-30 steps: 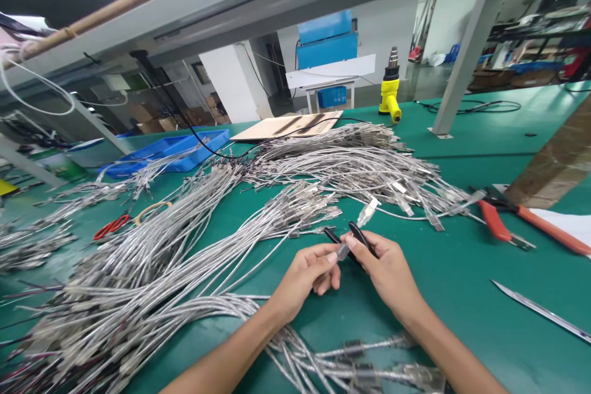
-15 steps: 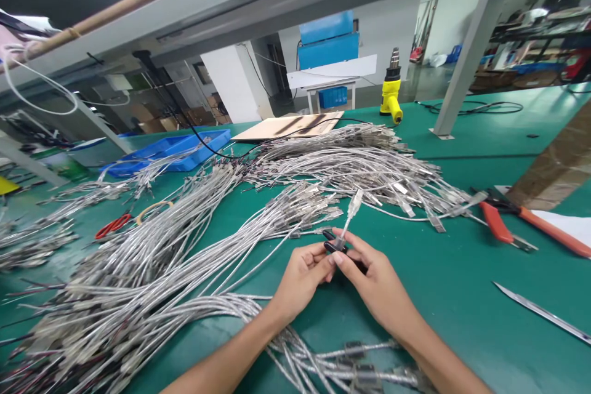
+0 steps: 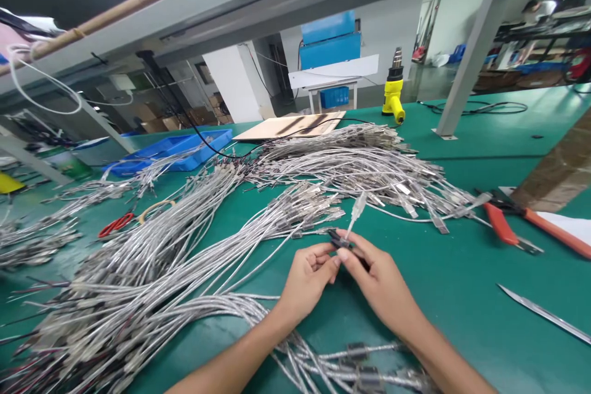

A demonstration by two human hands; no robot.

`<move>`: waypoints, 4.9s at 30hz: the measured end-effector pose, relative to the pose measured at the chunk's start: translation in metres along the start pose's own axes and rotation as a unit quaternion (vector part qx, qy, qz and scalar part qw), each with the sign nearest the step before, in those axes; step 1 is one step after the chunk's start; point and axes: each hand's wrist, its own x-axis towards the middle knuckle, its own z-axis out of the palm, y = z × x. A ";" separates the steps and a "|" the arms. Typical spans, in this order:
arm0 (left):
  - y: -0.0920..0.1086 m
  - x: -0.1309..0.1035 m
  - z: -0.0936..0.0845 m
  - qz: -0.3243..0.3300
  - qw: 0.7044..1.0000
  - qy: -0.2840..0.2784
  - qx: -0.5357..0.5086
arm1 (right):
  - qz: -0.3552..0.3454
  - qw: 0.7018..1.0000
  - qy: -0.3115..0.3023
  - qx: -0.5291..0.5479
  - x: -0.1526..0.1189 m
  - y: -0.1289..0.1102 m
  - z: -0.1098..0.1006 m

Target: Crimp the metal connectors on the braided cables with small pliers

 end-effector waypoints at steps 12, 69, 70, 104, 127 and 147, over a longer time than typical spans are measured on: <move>0.004 -0.004 0.003 -0.015 0.999 0.034 0.011 | -0.009 0.999 0.029 -0.011 0.001 0.001 -0.003; 0.004 -0.021 0.003 0.232 0.939 0.100 0.232 | 0.080 0.937 -0.023 0.339 0.001 0.006 -0.009; 0.004 -0.021 0.003 0.233 0.939 0.100 0.231 | 0.079 0.934 -0.029 0.348 0.000 0.006 -0.009; 0.011 -0.014 0.004 0.059 0.997 -0.016 0.043 | 0.077 0.968 0.005 0.238 -0.001 -0.008 -0.007; -0.002 -0.001 -0.001 0.066 0.996 -0.042 0.041 | 0.043 0.994 -0.026 0.102 0.000 0.001 0.000; -0.004 -0.002 -0.004 0.055 0.994 -0.057 0.078 | 0.018 0.994 -0.040 0.096 0.000 0.002 -0.003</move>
